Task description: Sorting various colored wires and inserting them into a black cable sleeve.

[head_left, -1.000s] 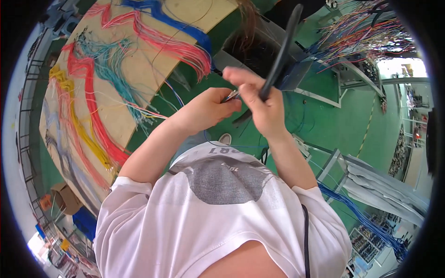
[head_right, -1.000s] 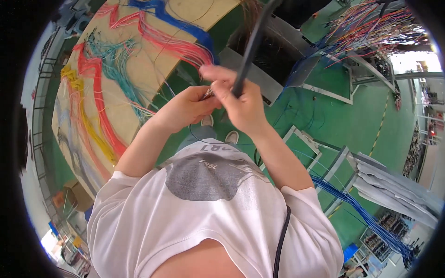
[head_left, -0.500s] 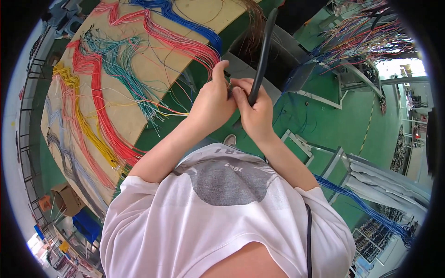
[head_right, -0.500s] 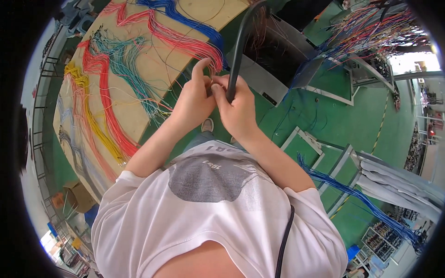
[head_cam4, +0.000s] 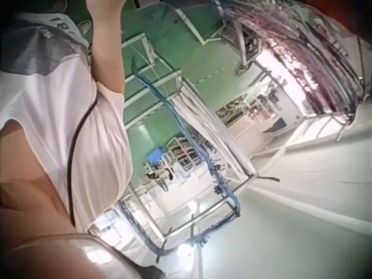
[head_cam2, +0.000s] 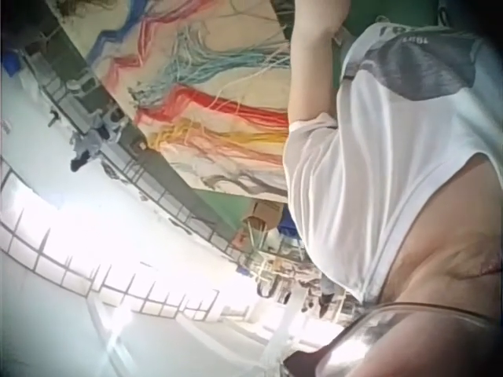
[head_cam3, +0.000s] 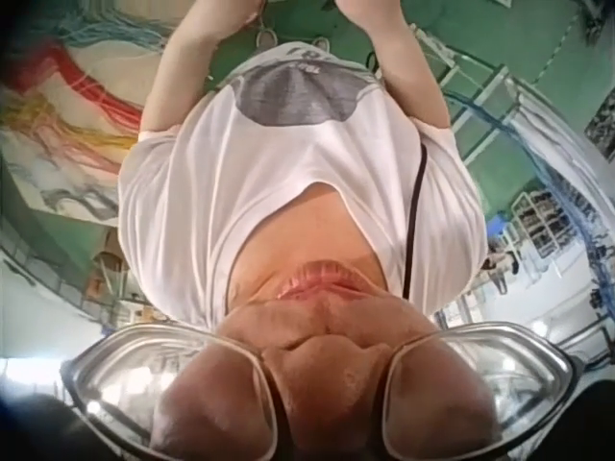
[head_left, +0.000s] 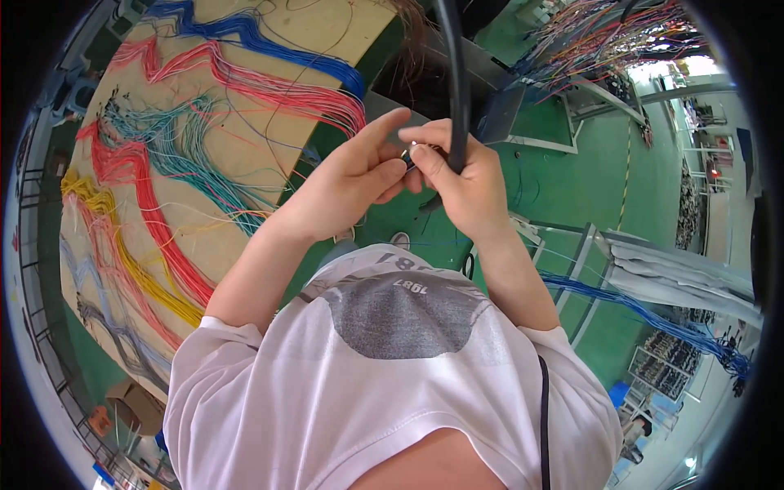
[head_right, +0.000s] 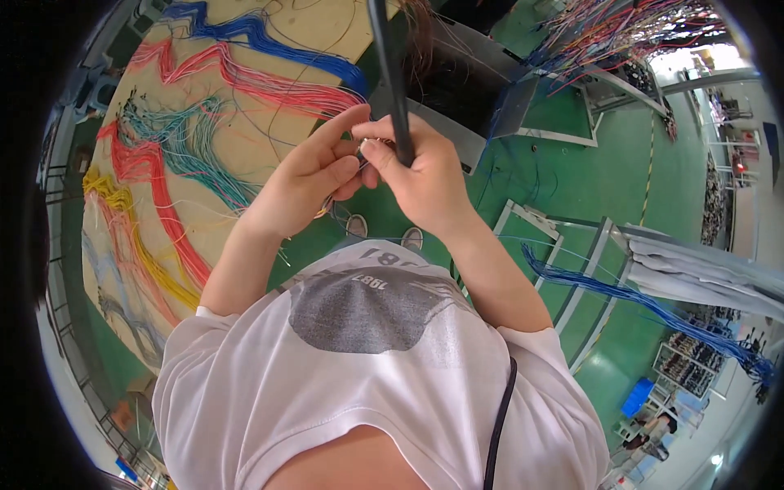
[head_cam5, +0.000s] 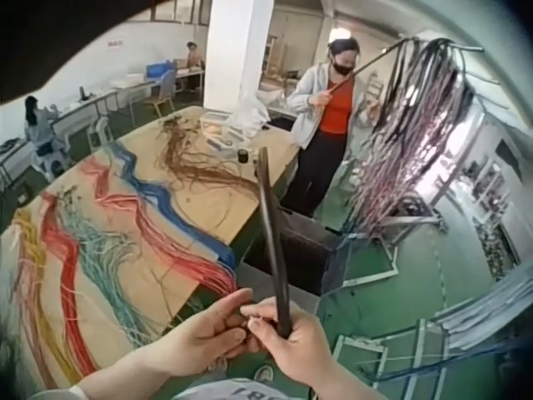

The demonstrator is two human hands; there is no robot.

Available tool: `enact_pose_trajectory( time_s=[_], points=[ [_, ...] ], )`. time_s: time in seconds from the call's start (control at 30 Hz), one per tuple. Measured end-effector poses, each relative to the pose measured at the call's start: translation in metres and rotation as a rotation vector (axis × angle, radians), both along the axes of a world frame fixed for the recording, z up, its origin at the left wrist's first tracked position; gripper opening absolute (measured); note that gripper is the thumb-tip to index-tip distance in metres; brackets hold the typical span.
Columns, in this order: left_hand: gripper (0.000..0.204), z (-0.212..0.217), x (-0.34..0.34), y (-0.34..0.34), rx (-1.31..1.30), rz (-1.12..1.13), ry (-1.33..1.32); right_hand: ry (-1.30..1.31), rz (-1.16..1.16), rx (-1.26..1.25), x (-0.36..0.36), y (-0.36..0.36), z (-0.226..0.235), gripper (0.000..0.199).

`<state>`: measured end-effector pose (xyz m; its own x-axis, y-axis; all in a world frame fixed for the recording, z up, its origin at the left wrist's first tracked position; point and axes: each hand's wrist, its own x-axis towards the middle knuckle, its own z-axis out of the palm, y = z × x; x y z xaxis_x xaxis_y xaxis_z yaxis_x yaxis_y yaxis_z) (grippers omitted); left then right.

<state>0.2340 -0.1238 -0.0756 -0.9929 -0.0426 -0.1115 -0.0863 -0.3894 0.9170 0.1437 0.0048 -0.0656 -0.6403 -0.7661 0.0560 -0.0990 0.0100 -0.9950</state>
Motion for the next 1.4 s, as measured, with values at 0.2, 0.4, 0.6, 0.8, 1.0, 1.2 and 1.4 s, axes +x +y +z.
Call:
enact_pose_trajectory(
  time_s=[0.2, 0.4, 0.6, 0.8, 1.0, 1.2, 1.4],
  points=[
    [0.037, 0.008, -0.01, -0.005, -0.294, 0.009, -0.024, 0.013, -0.057, 0.004, -0.007, -0.003, -0.002, 0.011],
    [0.02, 0.003, -0.014, -0.01, -0.117, -0.012, -0.16, -0.07, -0.144, -0.03, -0.007, -0.012, -0.002, 0.022],
    [0.022, -0.01, -0.015, 0.004, -0.255, 0.162, -0.034, 0.083, -0.124, -0.01, 0.003, -0.021, -0.005, 0.039],
    [0.022, 0.003, -0.013, -0.011, -0.321, 0.134, -0.098, -0.357, -0.36, -0.368, -0.039, -0.007, -0.004, 0.038],
    [0.023, -0.007, -0.016, 0.003, -0.326, 0.315, -0.06, -0.301, -0.637, -0.445, -0.028, -0.024, 0.01, 0.036],
    [0.02, -0.002, -0.016, 0.015, -0.384, 0.367, -0.049, -0.172, -0.267, -0.248, 0.009, -0.015, 0.005, 0.008],
    [0.017, 0.009, -0.001, 0.006, -0.461, 0.279, 0.008, -0.209, -0.318, -0.372, -0.006, 0.01, 0.024, 0.011]
  ],
)
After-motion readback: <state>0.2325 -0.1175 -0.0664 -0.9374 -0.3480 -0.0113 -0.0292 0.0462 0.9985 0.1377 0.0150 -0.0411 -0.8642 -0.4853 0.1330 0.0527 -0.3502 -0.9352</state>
